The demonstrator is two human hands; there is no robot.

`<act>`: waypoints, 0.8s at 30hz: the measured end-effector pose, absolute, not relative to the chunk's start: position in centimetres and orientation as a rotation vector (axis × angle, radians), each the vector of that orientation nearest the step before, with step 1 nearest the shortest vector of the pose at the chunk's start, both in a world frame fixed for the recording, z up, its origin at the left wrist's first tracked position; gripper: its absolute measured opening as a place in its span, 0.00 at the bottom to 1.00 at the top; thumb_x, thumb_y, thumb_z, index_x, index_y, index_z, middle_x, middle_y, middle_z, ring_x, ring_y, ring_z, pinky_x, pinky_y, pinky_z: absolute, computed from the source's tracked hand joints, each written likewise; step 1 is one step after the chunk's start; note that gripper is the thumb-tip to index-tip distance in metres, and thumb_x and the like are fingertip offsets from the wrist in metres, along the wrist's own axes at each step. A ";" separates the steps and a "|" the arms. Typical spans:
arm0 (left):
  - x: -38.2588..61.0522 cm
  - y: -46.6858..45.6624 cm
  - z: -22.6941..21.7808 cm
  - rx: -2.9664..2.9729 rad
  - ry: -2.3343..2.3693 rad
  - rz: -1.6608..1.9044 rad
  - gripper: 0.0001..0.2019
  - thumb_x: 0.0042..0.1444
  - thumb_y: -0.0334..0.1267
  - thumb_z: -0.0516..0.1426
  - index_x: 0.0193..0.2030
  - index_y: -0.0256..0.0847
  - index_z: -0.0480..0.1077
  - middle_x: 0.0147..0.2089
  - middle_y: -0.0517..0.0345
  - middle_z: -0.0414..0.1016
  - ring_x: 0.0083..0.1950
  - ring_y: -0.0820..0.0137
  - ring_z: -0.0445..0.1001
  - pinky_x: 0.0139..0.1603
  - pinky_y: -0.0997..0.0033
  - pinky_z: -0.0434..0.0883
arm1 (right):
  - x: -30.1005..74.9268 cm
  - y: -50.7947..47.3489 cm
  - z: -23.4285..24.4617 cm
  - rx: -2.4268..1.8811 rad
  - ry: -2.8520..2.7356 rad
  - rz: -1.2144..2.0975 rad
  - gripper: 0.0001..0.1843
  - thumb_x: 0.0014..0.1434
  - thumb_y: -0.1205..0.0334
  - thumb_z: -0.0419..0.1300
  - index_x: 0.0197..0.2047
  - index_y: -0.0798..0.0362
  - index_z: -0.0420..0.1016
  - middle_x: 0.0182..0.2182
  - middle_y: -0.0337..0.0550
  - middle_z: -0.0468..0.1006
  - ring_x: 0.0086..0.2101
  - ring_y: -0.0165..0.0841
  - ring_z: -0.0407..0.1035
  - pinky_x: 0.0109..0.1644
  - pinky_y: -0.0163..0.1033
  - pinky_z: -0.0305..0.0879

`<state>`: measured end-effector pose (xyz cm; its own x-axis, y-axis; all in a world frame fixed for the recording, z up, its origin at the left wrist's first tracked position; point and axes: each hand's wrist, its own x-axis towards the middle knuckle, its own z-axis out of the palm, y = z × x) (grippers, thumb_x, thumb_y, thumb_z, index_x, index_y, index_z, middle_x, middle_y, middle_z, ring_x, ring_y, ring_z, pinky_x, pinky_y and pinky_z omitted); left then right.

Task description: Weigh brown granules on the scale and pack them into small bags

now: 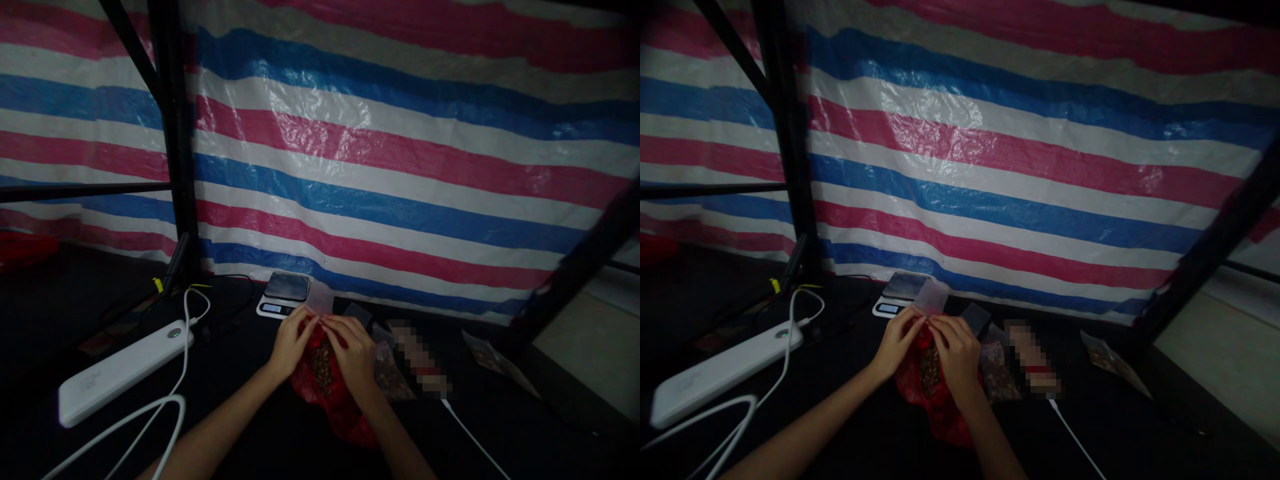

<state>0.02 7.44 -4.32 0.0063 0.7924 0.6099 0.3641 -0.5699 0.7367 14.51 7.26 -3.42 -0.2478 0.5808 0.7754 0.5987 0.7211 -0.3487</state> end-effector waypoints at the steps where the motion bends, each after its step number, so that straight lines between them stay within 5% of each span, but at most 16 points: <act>1: 0.1 7.5 -4.3 1.920 1.182 1.577 0.11 0.58 0.40 0.48 0.34 0.39 0.68 0.37 0.55 0.71 0.41 0.68 0.68 0.45 0.70 0.64 | 14.6 7.3 -3.4 -0.931 -1.936 -0.037 0.10 0.57 0.63 0.52 0.37 0.49 0.74 0.37 0.41 0.76 0.39 0.33 0.68 0.46 0.40 0.63; 14: -0.1 7.4 -5.6 2.177 1.210 1.386 0.07 0.52 0.34 0.53 0.37 0.41 0.71 0.36 0.56 0.74 0.37 0.69 0.71 0.39 0.72 0.66 | 14.6 8.2 -3.8 -0.932 -1.989 0.018 0.09 0.53 0.57 0.57 0.37 0.46 0.75 0.32 0.37 0.79 0.34 0.31 0.71 0.55 0.49 0.52; 24: -0.3 7.1 -5.4 2.251 1.208 1.321 0.10 0.57 0.38 0.50 0.35 0.43 0.71 0.36 0.59 0.74 0.38 0.71 0.72 0.40 0.75 0.65 | 14.9 9.4 -4.8 -0.902 -2.036 0.223 0.10 0.56 0.62 0.53 0.36 0.49 0.76 0.32 0.40 0.79 0.33 0.33 0.73 0.52 0.50 0.60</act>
